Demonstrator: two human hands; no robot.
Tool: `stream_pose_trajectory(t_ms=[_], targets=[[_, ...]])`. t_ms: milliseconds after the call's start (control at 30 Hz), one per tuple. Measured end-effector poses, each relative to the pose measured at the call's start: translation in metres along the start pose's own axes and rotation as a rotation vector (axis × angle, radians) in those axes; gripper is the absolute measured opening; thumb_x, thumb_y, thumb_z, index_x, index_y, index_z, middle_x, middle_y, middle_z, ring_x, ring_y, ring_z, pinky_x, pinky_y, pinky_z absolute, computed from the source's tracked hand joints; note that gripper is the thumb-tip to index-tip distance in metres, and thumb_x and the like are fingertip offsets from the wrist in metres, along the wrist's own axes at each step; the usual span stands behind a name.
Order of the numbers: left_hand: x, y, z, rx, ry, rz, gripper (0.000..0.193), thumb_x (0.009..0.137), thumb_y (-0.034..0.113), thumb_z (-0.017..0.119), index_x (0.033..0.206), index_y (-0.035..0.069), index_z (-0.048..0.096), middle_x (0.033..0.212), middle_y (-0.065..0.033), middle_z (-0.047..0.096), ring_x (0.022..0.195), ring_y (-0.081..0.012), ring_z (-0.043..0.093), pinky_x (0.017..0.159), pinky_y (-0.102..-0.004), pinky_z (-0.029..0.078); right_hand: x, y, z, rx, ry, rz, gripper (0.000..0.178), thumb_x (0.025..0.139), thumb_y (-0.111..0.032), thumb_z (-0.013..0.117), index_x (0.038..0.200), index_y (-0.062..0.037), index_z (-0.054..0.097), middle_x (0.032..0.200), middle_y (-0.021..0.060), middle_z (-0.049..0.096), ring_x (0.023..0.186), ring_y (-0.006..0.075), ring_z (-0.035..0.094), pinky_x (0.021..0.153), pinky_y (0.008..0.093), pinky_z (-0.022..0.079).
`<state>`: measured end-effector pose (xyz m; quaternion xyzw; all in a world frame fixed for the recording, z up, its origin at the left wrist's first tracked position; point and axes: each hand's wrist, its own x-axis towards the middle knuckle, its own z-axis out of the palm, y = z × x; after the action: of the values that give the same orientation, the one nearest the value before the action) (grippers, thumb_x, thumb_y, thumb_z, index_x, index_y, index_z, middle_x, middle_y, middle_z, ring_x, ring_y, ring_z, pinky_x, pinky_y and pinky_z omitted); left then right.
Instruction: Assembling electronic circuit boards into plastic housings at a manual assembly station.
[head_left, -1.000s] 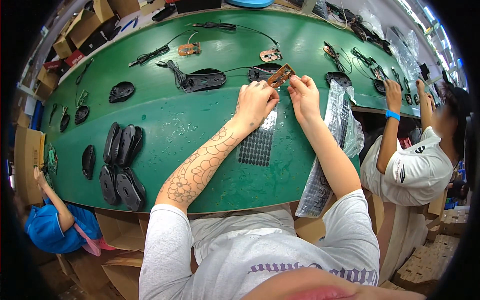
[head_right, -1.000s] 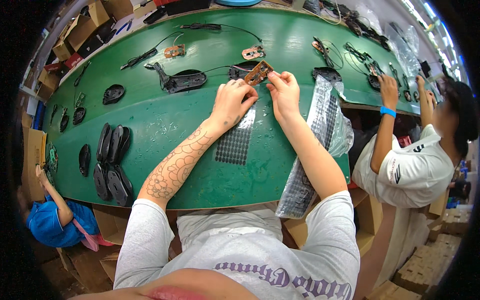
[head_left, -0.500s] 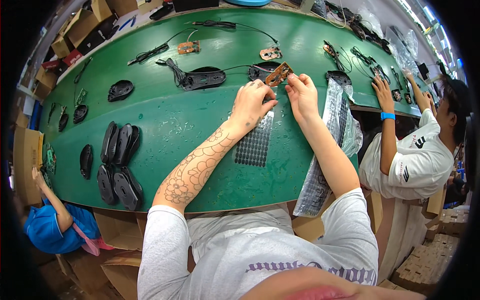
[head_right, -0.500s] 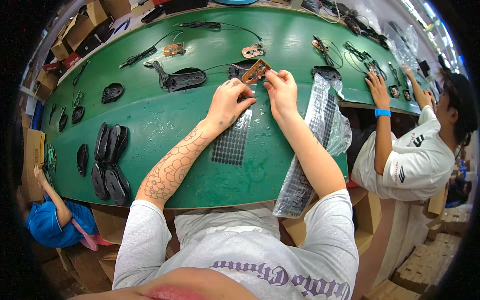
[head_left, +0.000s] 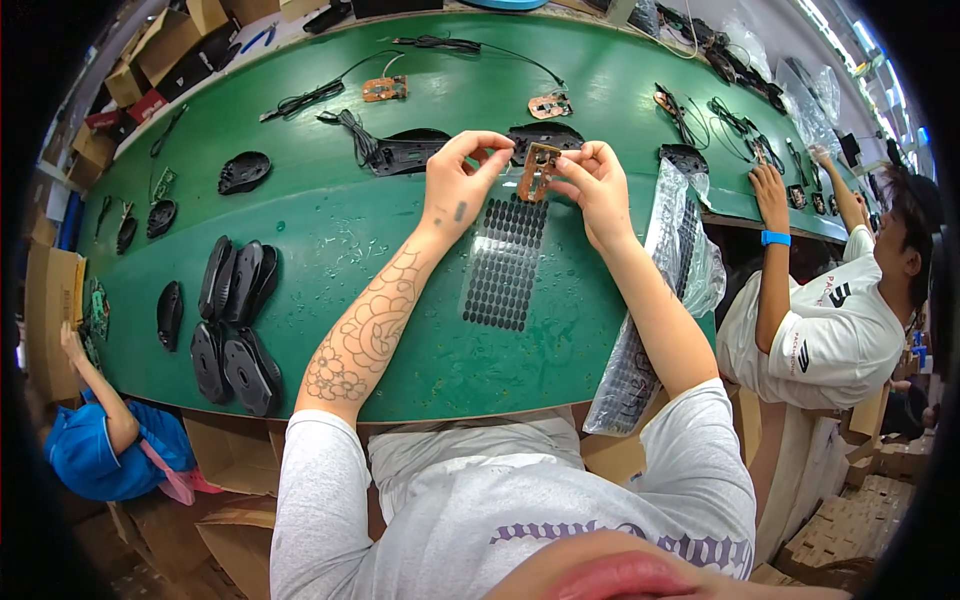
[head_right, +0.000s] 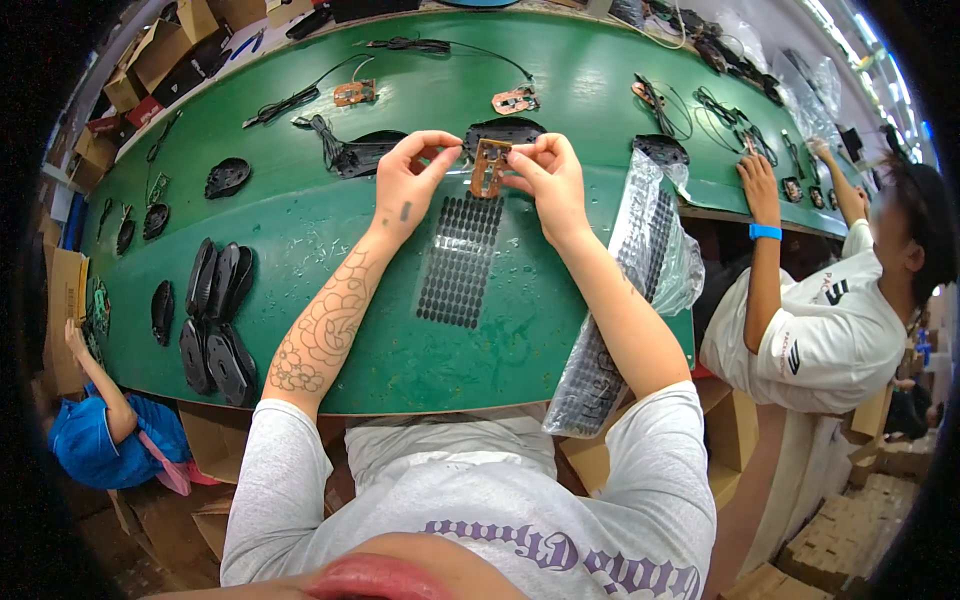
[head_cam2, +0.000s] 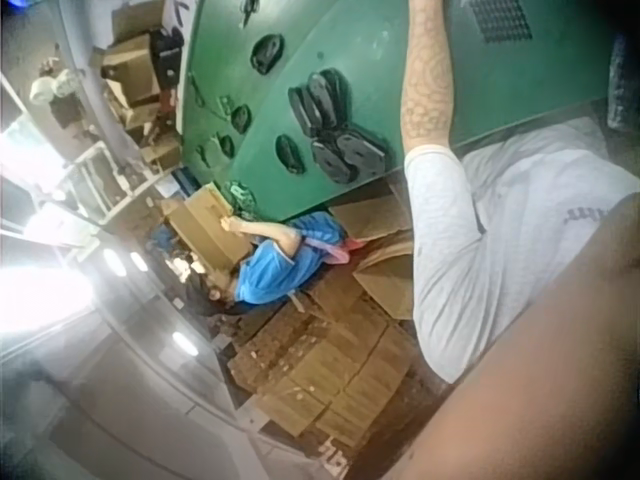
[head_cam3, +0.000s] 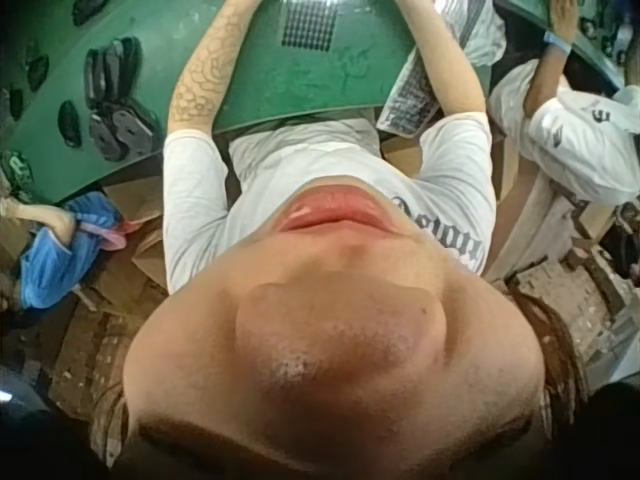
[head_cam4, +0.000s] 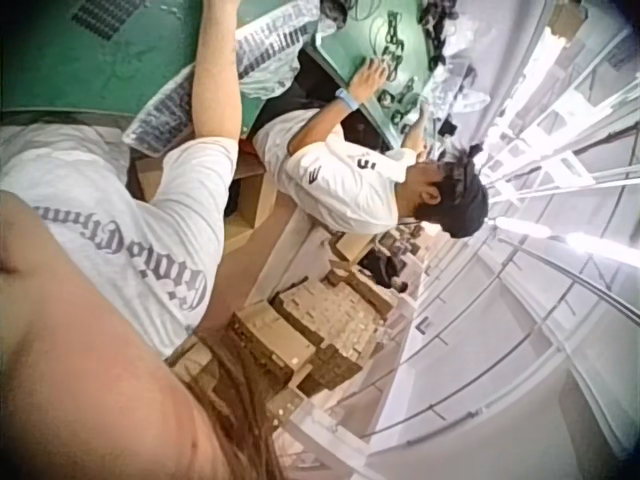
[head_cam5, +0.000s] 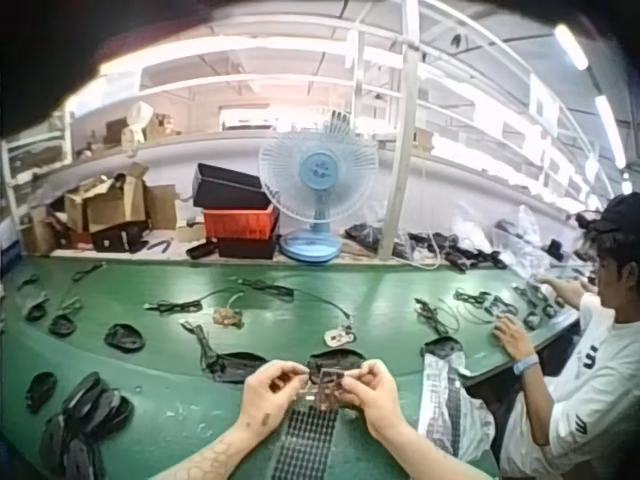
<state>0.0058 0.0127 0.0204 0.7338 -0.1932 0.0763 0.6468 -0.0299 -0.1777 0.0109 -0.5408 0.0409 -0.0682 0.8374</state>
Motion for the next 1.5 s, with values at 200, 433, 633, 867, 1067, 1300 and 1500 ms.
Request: stream_pose_trajectory(t_ms=[200, 433, 633, 867, 1067, 1300, 1500], targets=[[-0.001, -0.006, 0.001, -0.053, -0.081, -0.086, 0.013, 0.079, 0.002, 0.069, 0.091, 0.006, 0.072, 0.082, 0.0025, 0.068, 0.064, -0.0061, 0.047, 0.059, -0.0188, 0.039, 0.000, 0.000, -0.001, -0.185, -0.027, -0.081, 0.022, 0.090, -0.002, 0.064, 0.097, -0.0082, 0.044, 0.099, 0.0073, 0.064, 0.087, 0.0149, 0.064, 0.074, 0.0276, 0.056], [-0.002, -0.005, -0.001, -0.020, -0.091, -0.074, 0.015, 0.079, 0.002, 0.069, 0.093, 0.006, 0.072, 0.081, 0.0020, 0.069, 0.062, -0.0058, 0.045, 0.058, -0.0186, 0.039, 0.000, -0.001, 0.000, -0.232, -0.003, -0.128, 0.023, 0.089, -0.002, 0.065, 0.096, -0.0079, 0.044, 0.098, 0.0078, 0.065, 0.084, 0.0141, 0.064, 0.073, 0.0263, 0.057], [-0.002, -0.005, 0.000, -0.058, -0.058, -0.110, 0.016, 0.079, 0.002, 0.070, 0.094, 0.007, 0.070, 0.080, 0.0017, 0.069, 0.060, -0.0055, 0.045, 0.057, -0.0183, 0.039, -0.001, 0.000, 0.003, -0.296, -0.006, -0.173, 0.024, 0.088, -0.001, 0.065, 0.095, -0.0076, 0.044, 0.098, 0.0082, 0.066, 0.082, 0.0135, 0.064, 0.071, 0.0256, 0.057], [-0.003, -0.008, 0.003, -0.040, -0.046, -0.081, 0.013, 0.078, 0.002, 0.071, 0.090, 0.006, 0.067, 0.080, 0.0013, 0.068, 0.060, -0.0051, 0.045, 0.057, -0.0182, 0.039, 0.000, 0.001, 0.002, -0.369, -0.011, -0.211, 0.024, 0.087, 0.000, 0.065, 0.093, -0.0072, 0.043, 0.097, 0.0092, 0.066, 0.080, 0.0131, 0.064, 0.070, 0.0254, 0.057], [-0.003, -0.007, 0.001, -0.021, -0.047, -0.102, 0.012, 0.078, 0.002, 0.071, 0.089, 0.006, 0.067, 0.081, 0.0010, 0.069, 0.060, -0.0050, 0.046, 0.057, -0.0183, 0.040, -0.002, 0.001, 0.004, -0.406, -0.029, -0.222, 0.024, 0.087, 0.001, 0.065, 0.093, -0.0068, 0.043, 0.097, 0.0097, 0.066, 0.079, 0.0131, 0.063, 0.070, 0.0254, 0.057], [-0.003, -0.007, 0.002, -0.058, -0.059, -0.127, 0.013, 0.079, 0.003, 0.070, 0.090, 0.005, 0.066, 0.080, 0.0009, 0.067, 0.060, -0.0051, 0.046, 0.057, -0.0187, 0.040, 0.000, 0.003, 0.001, -0.395, -0.052, -0.241, 0.024, 0.087, 0.001, 0.065, 0.093, -0.0067, 0.042, 0.097, 0.0098, 0.066, 0.079, 0.0134, 0.063, 0.070, 0.0259, 0.057], [0.000, -0.016, -0.002, -0.125, -0.109, -0.130, 0.012, 0.080, 0.003, 0.068, 0.091, 0.005, 0.063, 0.078, 0.0012, 0.063, 0.061, -0.0052, 0.045, 0.057, -0.0189, 0.040, 0.002, 0.008, 0.000, -0.328, -0.078, -0.224, 0.023, 0.087, 0.001, 0.065, 0.096, -0.0060, 0.045, 0.098, 0.0102, 0.065, 0.081, 0.0145, 0.063, 0.070, 0.0260, 0.056]])
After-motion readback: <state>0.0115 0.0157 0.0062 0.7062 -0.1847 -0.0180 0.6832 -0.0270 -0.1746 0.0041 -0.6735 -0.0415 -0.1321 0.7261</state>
